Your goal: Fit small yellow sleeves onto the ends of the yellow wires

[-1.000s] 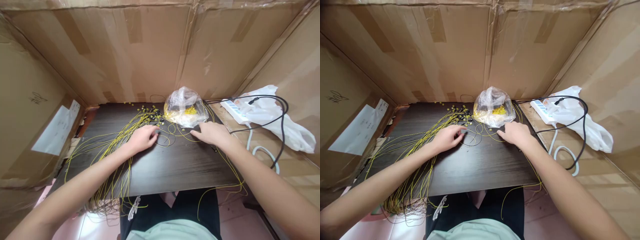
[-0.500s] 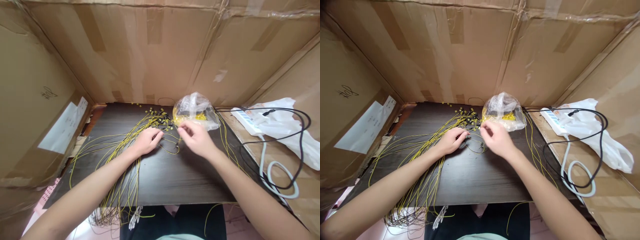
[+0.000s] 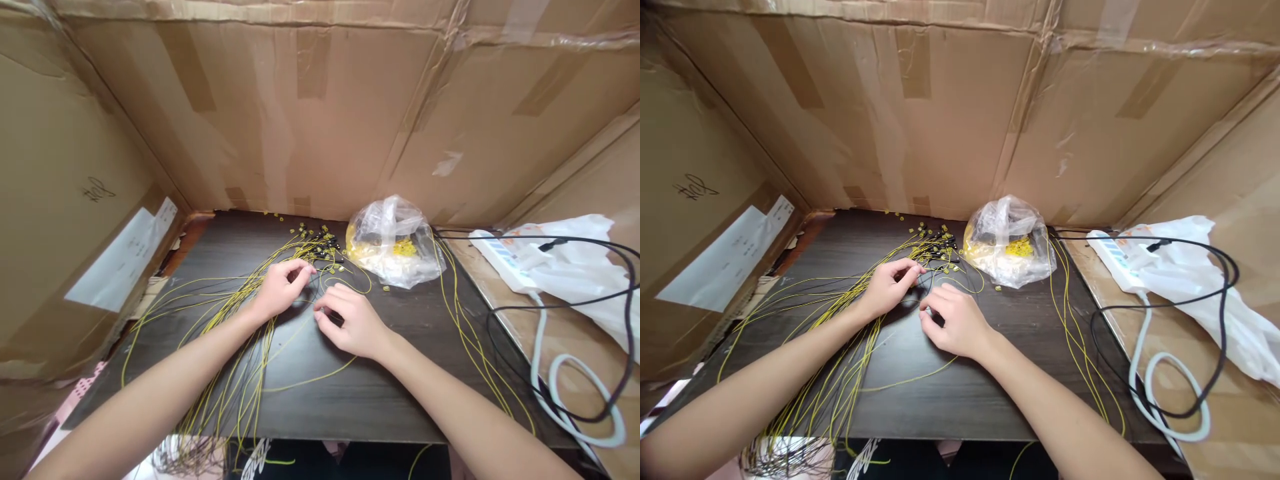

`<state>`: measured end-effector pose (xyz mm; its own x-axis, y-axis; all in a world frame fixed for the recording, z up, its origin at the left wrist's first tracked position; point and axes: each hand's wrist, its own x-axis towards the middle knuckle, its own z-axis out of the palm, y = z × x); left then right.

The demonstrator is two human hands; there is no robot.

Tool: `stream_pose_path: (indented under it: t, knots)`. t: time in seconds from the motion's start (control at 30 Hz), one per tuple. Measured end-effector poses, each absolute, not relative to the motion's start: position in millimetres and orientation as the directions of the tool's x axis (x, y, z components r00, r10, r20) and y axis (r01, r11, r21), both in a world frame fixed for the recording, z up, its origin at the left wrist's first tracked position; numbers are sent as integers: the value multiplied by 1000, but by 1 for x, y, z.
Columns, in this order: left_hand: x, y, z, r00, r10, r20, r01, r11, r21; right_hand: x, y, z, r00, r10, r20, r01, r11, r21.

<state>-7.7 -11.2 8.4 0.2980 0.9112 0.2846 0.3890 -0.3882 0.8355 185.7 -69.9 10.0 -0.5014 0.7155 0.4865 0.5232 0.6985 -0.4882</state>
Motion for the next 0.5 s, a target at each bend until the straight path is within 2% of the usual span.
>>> stream_pose_path:
  t: [0.13, 0.23, 0.4, 0.5]
  knots:
    - [-9, -12, 10, 275, 891, 360, 449, -450, 771, 189, -67, 6, -465, 769, 439, 528, 639, -559]
    - [-13, -11, 12, 255, 876, 410, 498, -482, 721, 193, -63, 3, -407, 791, 457, 514, 612, -601]
    - [-20, -3, 11, 210, 887, 411, 590, -450, 670, 201, -56, 6, -200, 808, 554, 541, 563, -625]
    - [-24, 2, 8, 188, 896, 402, 615, -427, 663, 207, -51, 7, -77, 828, 555, 575, 492, -654]
